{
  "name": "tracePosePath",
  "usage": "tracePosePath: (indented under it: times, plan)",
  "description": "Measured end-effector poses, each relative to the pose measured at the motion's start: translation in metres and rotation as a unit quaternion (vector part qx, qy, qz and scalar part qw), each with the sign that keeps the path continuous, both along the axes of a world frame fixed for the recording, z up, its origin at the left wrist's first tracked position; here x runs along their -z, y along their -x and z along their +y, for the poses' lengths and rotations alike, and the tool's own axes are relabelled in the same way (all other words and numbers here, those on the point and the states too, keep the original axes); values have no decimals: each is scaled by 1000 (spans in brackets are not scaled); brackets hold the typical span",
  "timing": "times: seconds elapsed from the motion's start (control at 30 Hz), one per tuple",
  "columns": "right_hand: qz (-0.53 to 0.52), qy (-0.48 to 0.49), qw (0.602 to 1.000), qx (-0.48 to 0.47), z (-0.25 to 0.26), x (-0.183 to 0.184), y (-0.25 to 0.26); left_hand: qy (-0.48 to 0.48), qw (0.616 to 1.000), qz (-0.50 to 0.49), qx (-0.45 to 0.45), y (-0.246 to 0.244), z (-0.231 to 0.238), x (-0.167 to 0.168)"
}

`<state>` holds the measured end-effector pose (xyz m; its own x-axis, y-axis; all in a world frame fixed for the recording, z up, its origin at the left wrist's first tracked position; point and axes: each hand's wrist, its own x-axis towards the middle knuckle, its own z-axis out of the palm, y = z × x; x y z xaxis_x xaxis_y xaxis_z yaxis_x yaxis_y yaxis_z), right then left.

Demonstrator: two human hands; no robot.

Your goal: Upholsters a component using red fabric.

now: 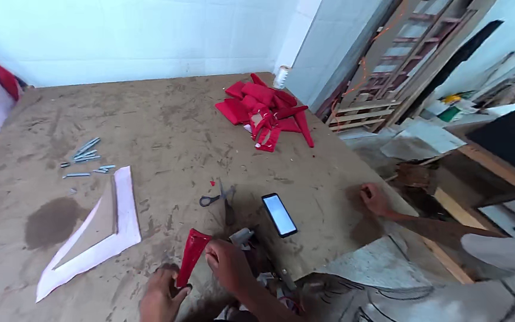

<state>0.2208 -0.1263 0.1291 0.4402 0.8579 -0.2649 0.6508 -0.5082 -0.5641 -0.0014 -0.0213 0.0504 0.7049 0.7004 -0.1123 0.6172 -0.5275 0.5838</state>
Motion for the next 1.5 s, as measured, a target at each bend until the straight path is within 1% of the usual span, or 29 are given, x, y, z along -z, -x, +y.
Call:
tracePosePath:
  times: [0.07, 0.1, 0.17, 0.27, 0.4, 0.5, 0.57, 0.63, 0.7, 0.77, 0.8, 0.87, 0.9, 0.93, 1.0, 1.03, 1.1, 1.17, 1.23, 1.27, 1.33, 1.4, 1.47, 1.5]
  plan:
    - [21, 73, 992, -99, 44, 8, -1, -11, 1000, 4, -6, -1, 1, -3]
    - [20, 120, 984, -133, 59, 13, -3, -14, 1000, -1, -9, -4, -4, -4]
    - [6, 190, 968, -163, 83, 21, -4, -12, 999, -28, -15, -7, -10, -5]
    - [-31, 245, 952, -182, 103, 11, 0, -4, 997, -64, -46, -13, -10, 1]
    - [-50, 276, 938, -202, 114, 1, 6, 24, 993, -67, -91, -23, -2, 2]
    - [-62, 288, 934, -205, 117, 0, 12, 97, 978, -31, -183, -27, 5, 3]
    - [-62, 290, 933, -204, 120, -2, 9, 141, 965, -21, -222, -30, 13, 4]
    - [-64, 284, 934, -205, 117, 2, 7, 189, 954, -24, -231, -32, 20, 7]
    - [-56, 270, 938, -209, 112, 11, 5, 235, 947, -30, -219, -31, 27, 7]
    - [-24, 229, 954, -191, 101, 23, 2, 229, 955, -16, -188, -29, 33, 5]
    - [5, 187, 968, -164, 90, 30, 1, 218, 961, -9, -171, -29, 34, 6]
    - [65, 59, 994, -65, 56, 39, 1, 204, 967, -6, -155, -27, 35, 8]
    - [74, 3, 997, -5, 37, 36, 1, 206, 967, -7, -151, -26, 38, 7]
    - [56, -39, 996, 60, 15, 29, 0, 212, 966, -8, -149, -25, 40, 6]
    - [-18, -95, 981, 169, -31, 18, -9, 226, 964, -6, -144, -23, 43, 6]
    - [-48, -98, 974, 199, -50, 19, -14, 228, 963, -7, -142, -20, 45, 7]
    - [-70, -45, 971, 223, -74, 30, -14, 229, 965, -14, -131, -17, 46, 9]
    - [-97, 24, 971, 218, -78, 47, -12, 215, 969, -24, -117, -18, 47, 11]
    - [-123, 42, 966, 223, -70, 57, -12, 194, 975, -30, -101, -16, 44, 10]
    - [-119, 51, 965, 230, -64, 55, -12, 188, 977, -29, -99, -17, 45, 10]
    - [-67, 68, 961, 261, -60, 36, -8, 193, 977, -17, -89, -16, 43, 11]
    - [-32, 64, 962, 264, -52, 6, 4, 202, 976, -8, -82, -16, 46, 10]
    - [-3, 96, 972, 213, -46, -19, 23, 204, 976, -6, -79, -13, 45, 10]
    - [9, 107, 978, 177, -43, -27, 33, 200, 977, -10, -77, -13, 44, 10]
